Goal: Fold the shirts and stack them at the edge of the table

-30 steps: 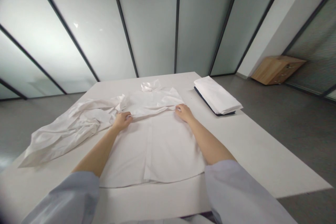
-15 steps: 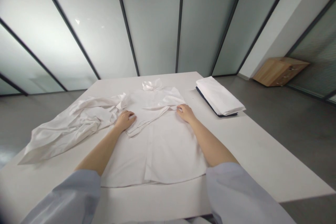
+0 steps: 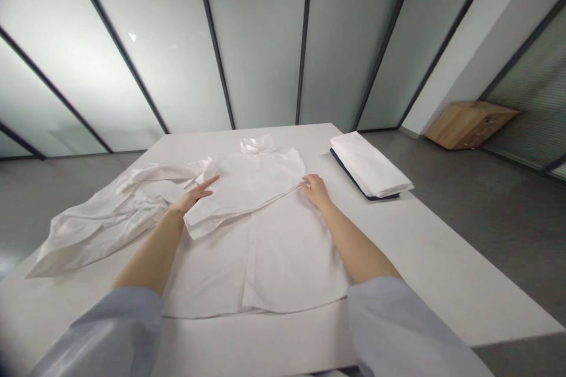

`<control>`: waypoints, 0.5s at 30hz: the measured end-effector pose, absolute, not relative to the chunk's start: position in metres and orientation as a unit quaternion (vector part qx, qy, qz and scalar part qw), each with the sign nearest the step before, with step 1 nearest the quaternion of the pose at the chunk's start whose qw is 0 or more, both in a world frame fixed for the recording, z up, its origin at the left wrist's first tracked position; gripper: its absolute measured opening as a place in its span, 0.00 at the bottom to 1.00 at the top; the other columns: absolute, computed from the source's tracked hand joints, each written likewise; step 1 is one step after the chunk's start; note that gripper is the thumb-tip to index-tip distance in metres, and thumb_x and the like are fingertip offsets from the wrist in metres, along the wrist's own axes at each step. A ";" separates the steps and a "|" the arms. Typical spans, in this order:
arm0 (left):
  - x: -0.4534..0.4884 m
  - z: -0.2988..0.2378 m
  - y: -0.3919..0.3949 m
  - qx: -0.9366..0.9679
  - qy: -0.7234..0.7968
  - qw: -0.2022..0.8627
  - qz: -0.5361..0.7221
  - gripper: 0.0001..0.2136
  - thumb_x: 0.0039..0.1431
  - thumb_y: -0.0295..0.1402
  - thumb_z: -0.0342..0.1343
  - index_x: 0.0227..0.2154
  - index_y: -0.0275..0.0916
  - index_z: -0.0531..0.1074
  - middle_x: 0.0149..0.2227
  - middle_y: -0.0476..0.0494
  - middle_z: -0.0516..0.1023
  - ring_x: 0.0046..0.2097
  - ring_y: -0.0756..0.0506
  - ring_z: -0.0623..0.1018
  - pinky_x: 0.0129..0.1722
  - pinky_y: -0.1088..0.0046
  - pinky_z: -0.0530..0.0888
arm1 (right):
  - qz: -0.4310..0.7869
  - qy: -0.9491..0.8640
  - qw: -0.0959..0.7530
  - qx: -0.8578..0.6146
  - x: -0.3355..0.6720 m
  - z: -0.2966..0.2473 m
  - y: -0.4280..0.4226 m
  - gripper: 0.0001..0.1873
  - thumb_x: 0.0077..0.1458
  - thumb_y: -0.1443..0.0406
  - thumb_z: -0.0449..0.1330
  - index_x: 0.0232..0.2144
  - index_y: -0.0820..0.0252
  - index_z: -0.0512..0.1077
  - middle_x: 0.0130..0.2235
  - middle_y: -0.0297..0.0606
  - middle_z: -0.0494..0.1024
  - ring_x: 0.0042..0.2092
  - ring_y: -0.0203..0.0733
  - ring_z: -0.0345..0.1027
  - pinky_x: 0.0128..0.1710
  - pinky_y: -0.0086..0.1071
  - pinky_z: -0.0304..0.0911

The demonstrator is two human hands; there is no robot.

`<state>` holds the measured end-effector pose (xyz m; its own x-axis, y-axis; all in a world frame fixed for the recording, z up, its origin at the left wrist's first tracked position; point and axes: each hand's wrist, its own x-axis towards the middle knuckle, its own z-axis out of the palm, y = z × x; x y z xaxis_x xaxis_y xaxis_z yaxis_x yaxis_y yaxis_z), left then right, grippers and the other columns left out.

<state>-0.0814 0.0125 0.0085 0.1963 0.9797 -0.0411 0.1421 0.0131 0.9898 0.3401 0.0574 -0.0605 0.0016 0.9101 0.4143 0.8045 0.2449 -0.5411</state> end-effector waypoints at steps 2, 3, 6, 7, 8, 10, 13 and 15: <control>-0.084 0.010 0.009 0.549 0.494 0.560 0.376 0.36 0.42 0.35 0.62 0.59 0.39 0.67 0.46 0.39 0.79 0.42 0.39 0.79 0.39 0.66 0.75 | 0.072 -0.701 0.360 -0.612 0.340 -0.061 0.057 0.14 0.54 0.65 0.55 0.42 0.59 0.74 0.46 0.44 0.74 0.50 0.45 0.67 0.52 0.38 0.62; -0.085 0.010 0.007 0.534 0.500 0.575 0.366 0.36 0.42 0.34 0.62 0.59 0.38 0.66 0.43 0.40 0.80 0.40 0.40 0.80 0.37 0.66 0.76 | 0.071 -0.701 0.360 -0.612 0.339 -0.061 0.057 0.14 0.54 0.65 0.55 0.42 0.60 0.74 0.46 0.44 0.74 0.50 0.45 0.67 0.53 0.38 0.62; -0.085 0.009 0.005 0.505 0.516 0.595 0.352 0.36 0.43 0.32 0.63 0.60 0.38 0.65 0.39 0.40 0.81 0.36 0.42 0.80 0.35 0.67 0.76 | 0.068 -0.704 0.358 -0.610 0.339 -0.062 0.057 0.14 0.54 0.65 0.55 0.42 0.59 0.74 0.47 0.43 0.74 0.50 0.45 0.67 0.53 0.38 0.62; -0.085 0.008 0.005 0.507 0.516 0.598 0.345 0.37 0.43 0.32 0.64 0.60 0.38 0.64 0.40 0.40 0.81 0.36 0.43 0.80 0.35 0.68 0.76 | 0.067 -0.705 0.357 -0.609 0.340 -0.062 0.057 0.14 0.54 0.65 0.55 0.42 0.59 0.74 0.47 0.43 0.74 0.50 0.44 0.67 0.53 0.38 0.62; -0.086 0.009 0.005 0.514 0.513 0.601 0.333 0.38 0.42 0.32 0.65 0.61 0.40 0.63 0.40 0.41 0.81 0.37 0.43 0.80 0.36 0.68 0.76 | 0.067 -0.705 0.356 -0.609 0.340 -0.063 0.058 0.13 0.54 0.65 0.55 0.42 0.58 0.74 0.47 0.42 0.74 0.50 0.44 0.67 0.54 0.38 0.62; -0.088 0.010 0.003 0.537 0.498 0.610 0.303 0.40 0.41 0.32 0.66 0.62 0.43 0.62 0.41 0.42 0.81 0.38 0.43 0.80 0.36 0.70 0.76 | 0.066 -0.706 0.356 -0.609 0.340 -0.064 0.059 0.14 0.54 0.65 0.55 0.42 0.57 0.74 0.47 0.42 0.74 0.50 0.44 0.67 0.54 0.38 0.61; -0.091 0.012 0.000 0.557 0.472 0.624 0.278 0.39 0.44 0.34 0.64 0.62 0.43 0.62 0.40 0.41 0.81 0.37 0.42 0.81 0.34 0.70 0.76 | 0.060 -0.696 0.357 -0.620 0.340 -0.068 0.061 0.16 0.53 0.64 0.56 0.45 0.57 0.73 0.51 0.43 0.71 0.53 0.45 0.65 0.56 0.39 0.60; -0.094 0.012 -0.002 0.559 0.462 0.626 0.288 0.36 0.45 0.35 0.62 0.61 0.41 0.64 0.41 0.39 0.81 0.37 0.41 0.81 0.34 0.69 0.76 | 0.053 -0.683 0.353 -0.637 0.340 -0.071 0.063 0.18 0.53 0.64 0.56 0.47 0.58 0.72 0.54 0.45 0.69 0.57 0.46 0.62 0.57 0.40 0.58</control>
